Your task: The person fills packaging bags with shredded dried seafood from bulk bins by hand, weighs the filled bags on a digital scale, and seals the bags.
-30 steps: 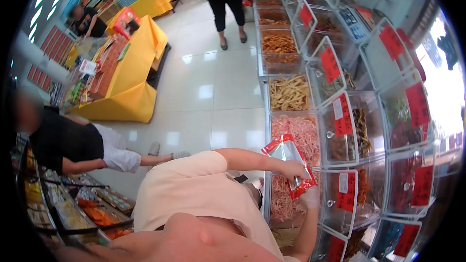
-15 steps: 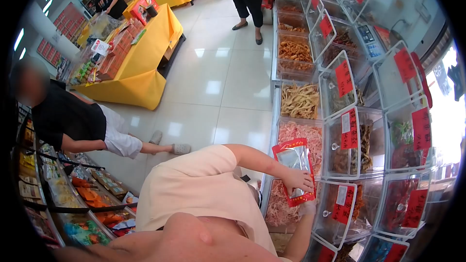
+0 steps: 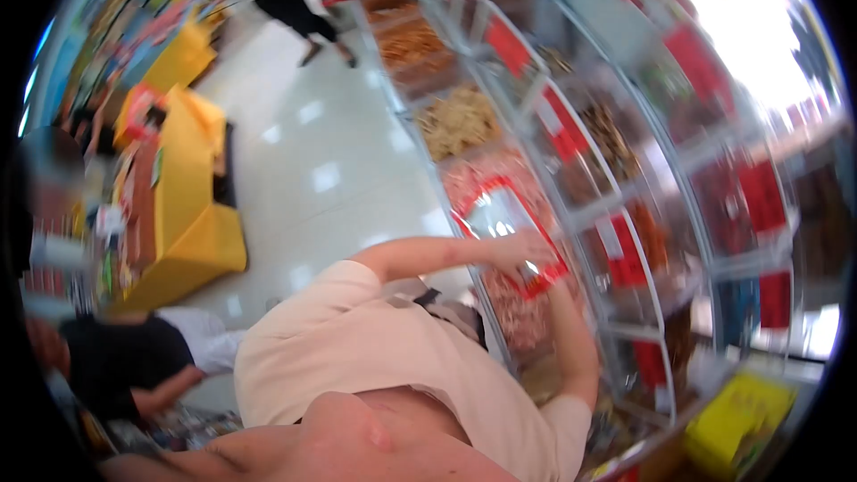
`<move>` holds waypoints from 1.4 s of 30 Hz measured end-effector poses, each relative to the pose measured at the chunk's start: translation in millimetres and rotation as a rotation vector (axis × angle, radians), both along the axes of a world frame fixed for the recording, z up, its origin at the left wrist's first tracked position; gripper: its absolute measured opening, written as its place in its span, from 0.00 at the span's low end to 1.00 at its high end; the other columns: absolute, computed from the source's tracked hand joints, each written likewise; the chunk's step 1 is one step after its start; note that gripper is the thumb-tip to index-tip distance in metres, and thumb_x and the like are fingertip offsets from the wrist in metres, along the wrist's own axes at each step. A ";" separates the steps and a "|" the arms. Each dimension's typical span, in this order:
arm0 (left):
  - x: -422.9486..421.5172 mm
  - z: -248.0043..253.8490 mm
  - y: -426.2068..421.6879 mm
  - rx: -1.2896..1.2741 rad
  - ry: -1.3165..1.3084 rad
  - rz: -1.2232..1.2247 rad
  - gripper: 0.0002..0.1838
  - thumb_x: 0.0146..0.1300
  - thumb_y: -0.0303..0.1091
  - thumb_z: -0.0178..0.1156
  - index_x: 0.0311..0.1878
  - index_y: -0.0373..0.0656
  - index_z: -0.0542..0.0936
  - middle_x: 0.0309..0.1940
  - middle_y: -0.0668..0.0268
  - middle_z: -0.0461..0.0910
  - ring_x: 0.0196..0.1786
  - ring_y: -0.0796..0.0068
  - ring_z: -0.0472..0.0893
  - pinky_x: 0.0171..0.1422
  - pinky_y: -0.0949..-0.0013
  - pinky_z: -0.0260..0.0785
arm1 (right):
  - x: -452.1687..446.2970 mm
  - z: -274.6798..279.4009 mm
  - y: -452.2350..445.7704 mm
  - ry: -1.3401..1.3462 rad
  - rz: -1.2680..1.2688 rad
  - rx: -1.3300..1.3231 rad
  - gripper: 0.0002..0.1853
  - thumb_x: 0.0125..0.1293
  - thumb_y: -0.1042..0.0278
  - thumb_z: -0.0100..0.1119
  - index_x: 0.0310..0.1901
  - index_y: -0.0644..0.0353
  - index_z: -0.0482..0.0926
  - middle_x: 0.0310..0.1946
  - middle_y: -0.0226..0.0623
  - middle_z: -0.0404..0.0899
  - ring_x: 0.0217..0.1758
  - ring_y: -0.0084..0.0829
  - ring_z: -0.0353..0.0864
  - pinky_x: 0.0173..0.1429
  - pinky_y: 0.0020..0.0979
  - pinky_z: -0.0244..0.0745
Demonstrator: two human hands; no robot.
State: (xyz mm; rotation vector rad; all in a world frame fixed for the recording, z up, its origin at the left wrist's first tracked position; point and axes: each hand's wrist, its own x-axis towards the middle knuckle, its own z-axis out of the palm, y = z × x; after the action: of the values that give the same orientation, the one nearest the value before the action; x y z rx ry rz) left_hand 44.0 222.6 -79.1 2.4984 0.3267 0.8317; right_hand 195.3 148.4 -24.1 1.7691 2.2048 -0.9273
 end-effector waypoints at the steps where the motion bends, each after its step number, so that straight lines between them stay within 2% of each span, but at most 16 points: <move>1: -2.7 1.6 -0.8 -0.091 0.108 0.025 0.46 0.30 0.50 0.74 0.59 0.48 0.70 0.53 0.60 0.74 0.54 0.56 0.72 0.57 0.53 0.60 | -3.9 3.1 0.4 0.012 -0.017 -0.017 0.13 0.56 0.61 0.55 0.40 0.55 0.80 0.36 0.41 0.81 0.38 0.39 0.80 0.44 0.35 0.73; 4: -2.8 19.6 -8.6 -0.041 0.253 0.077 0.42 0.36 0.49 0.71 0.59 0.52 0.70 0.51 0.63 0.75 0.55 0.60 0.73 0.58 0.57 0.62 | -12.0 10.4 12.2 0.047 -0.050 -0.063 0.13 0.56 0.61 0.55 0.40 0.55 0.80 0.35 0.41 0.81 0.38 0.38 0.80 0.44 0.35 0.73; 14: 0.8 42.4 -8.5 -0.155 0.167 0.077 0.38 0.38 0.46 0.73 0.56 0.47 0.72 0.49 0.59 0.77 0.52 0.57 0.75 0.56 0.58 0.65 | 21.7 54.9 14.9 0.245 -0.290 -0.278 0.12 0.57 0.61 0.55 0.40 0.56 0.80 0.35 0.40 0.81 0.38 0.38 0.80 0.44 0.34 0.73; 18: -0.8 44.7 -8.0 -0.299 0.202 0.177 0.34 0.39 0.44 0.73 0.52 0.45 0.75 0.44 0.56 0.79 0.47 0.54 0.77 0.50 0.59 0.69 | 57.5 43.1 7.5 0.456 -0.099 -0.157 0.12 0.62 0.65 0.53 0.45 0.59 0.78 0.41 0.41 0.81 0.46 0.32 0.78 0.50 0.30 0.71; 20: -4.4 34.6 -2.7 -0.340 0.205 0.181 0.32 0.39 0.44 0.73 0.50 0.44 0.76 0.44 0.56 0.79 0.46 0.54 0.78 0.50 0.59 0.69 | 76.3 59.9 -17.8 0.750 -0.491 0.076 0.13 0.64 0.67 0.53 0.49 0.57 0.79 0.48 0.38 0.79 0.50 0.30 0.76 0.54 0.29 0.69; 21: -5.1 32.4 -1.9 -0.341 0.206 0.180 0.32 0.39 0.44 0.73 0.50 0.44 0.76 0.44 0.56 0.79 0.46 0.54 0.78 0.50 0.59 0.69 | 84.5 56.0 -28.0 0.751 -0.493 0.076 0.13 0.64 0.67 0.53 0.49 0.57 0.79 0.48 0.38 0.79 0.50 0.30 0.76 0.54 0.29 0.69; 23: -4.6 33.0 -2.0 -0.297 0.211 0.185 0.31 0.38 0.44 0.73 0.49 0.44 0.77 0.43 0.57 0.80 0.45 0.54 0.78 0.50 0.59 0.69 | 95.1 32.4 -45.0 0.955 -0.788 0.157 0.23 0.60 0.66 0.57 0.59 0.52 0.72 0.53 0.38 0.76 0.54 0.31 0.74 0.58 0.29 0.66; 24: -4.0 32.2 -2.4 -0.299 0.213 0.184 0.31 0.38 0.44 0.73 0.49 0.44 0.77 0.43 0.57 0.80 0.45 0.54 0.78 0.50 0.59 0.69 | 92.5 11.5 -50.4 0.955 -0.790 0.155 0.23 0.60 0.66 0.57 0.59 0.52 0.72 0.53 0.38 0.76 0.54 0.31 0.74 0.58 0.29 0.66; 27: -1.2 31.2 -6.0 -0.324 0.209 0.153 0.32 0.38 0.45 0.73 0.50 0.44 0.77 0.44 0.56 0.79 0.45 0.54 0.78 0.50 0.59 0.69 | 77.6 -48.3 -65.2 1.213 -0.976 0.178 0.38 0.55 0.70 0.63 0.67 0.54 0.57 0.56 0.38 0.73 0.54 0.30 0.73 0.56 0.32 0.68; 30: 1.5 31.7 -10.7 -0.299 0.231 0.140 0.32 0.38 0.45 0.73 0.50 0.44 0.77 0.44 0.56 0.79 0.46 0.54 0.78 0.51 0.59 0.69 | 55.5 -56.2 -66.9 1.329 -0.963 -0.175 0.47 0.51 0.73 0.66 0.70 0.57 0.46 0.53 0.39 0.74 0.50 0.31 0.76 0.52 0.30 0.71; 32: 0.2 30.6 -13.4 -0.327 0.235 0.158 0.34 0.36 0.43 0.74 0.51 0.44 0.77 0.44 0.56 0.79 0.47 0.55 0.78 0.50 0.61 0.69 | 43.4 -38.3 -64.7 1.380 -1.091 -0.244 0.37 0.54 0.76 0.62 0.66 0.59 0.57 0.48 0.38 0.76 0.42 0.27 0.77 0.47 0.27 0.73; 36: -1.5 33.9 -14.6 -0.370 0.265 0.188 0.36 0.35 0.43 0.74 0.52 0.44 0.76 0.44 0.55 0.79 0.47 0.55 0.78 0.51 0.61 0.69 | 58.1 -58.7 -56.2 1.439 -1.142 -0.125 0.26 0.58 0.76 0.57 0.60 0.60 0.66 0.44 0.34 0.77 0.39 0.25 0.77 0.45 0.25 0.73; 38: 2.2 35.5 -16.8 -0.342 0.227 0.146 0.37 0.35 0.44 0.75 0.53 0.44 0.76 0.45 0.55 0.79 0.48 0.55 0.78 0.51 0.61 0.69 | 59.3 -39.1 -51.6 1.255 -0.933 -0.024 0.15 0.63 0.77 0.50 0.52 0.62 0.73 0.42 0.32 0.78 0.39 0.23 0.77 0.44 0.25 0.72; 39: 4.4 36.0 -18.0 -0.342 0.227 0.147 0.37 0.35 0.44 0.75 0.53 0.44 0.76 0.45 0.55 0.79 0.48 0.55 0.78 0.51 0.61 0.69 | 59.1 -24.1 -48.9 1.255 -0.932 -0.025 0.15 0.63 0.77 0.50 0.52 0.62 0.73 0.42 0.32 0.78 0.39 0.23 0.77 0.44 0.25 0.72; 41: 10.8 37.6 -21.0 -0.349 0.212 0.120 0.39 0.33 0.43 0.75 0.54 0.44 0.75 0.45 0.55 0.79 0.48 0.54 0.78 0.51 0.61 0.69 | 52.6 21.9 -37.7 1.001 -0.747 -0.056 0.20 0.58 0.79 0.51 0.55 0.63 0.70 0.39 0.37 0.78 0.37 0.30 0.78 0.45 0.27 0.72; 42: 14.2 39.2 -23.8 -0.349 0.211 0.121 0.39 0.33 0.43 0.75 0.54 0.44 0.75 0.45 0.55 0.79 0.48 0.54 0.78 0.51 0.61 0.69 | 48.7 14.4 -32.1 1.000 -0.745 -0.055 0.20 0.58 0.79 0.51 0.55 0.63 0.70 0.39 0.37 0.78 0.37 0.30 0.78 0.45 0.27 0.72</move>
State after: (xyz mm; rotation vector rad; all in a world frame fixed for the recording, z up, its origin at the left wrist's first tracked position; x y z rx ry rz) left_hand 58.2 198.8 -39.9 2.2537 0.6422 0.5034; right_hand 244.0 116.2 -9.7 2.4836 1.7795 -2.4275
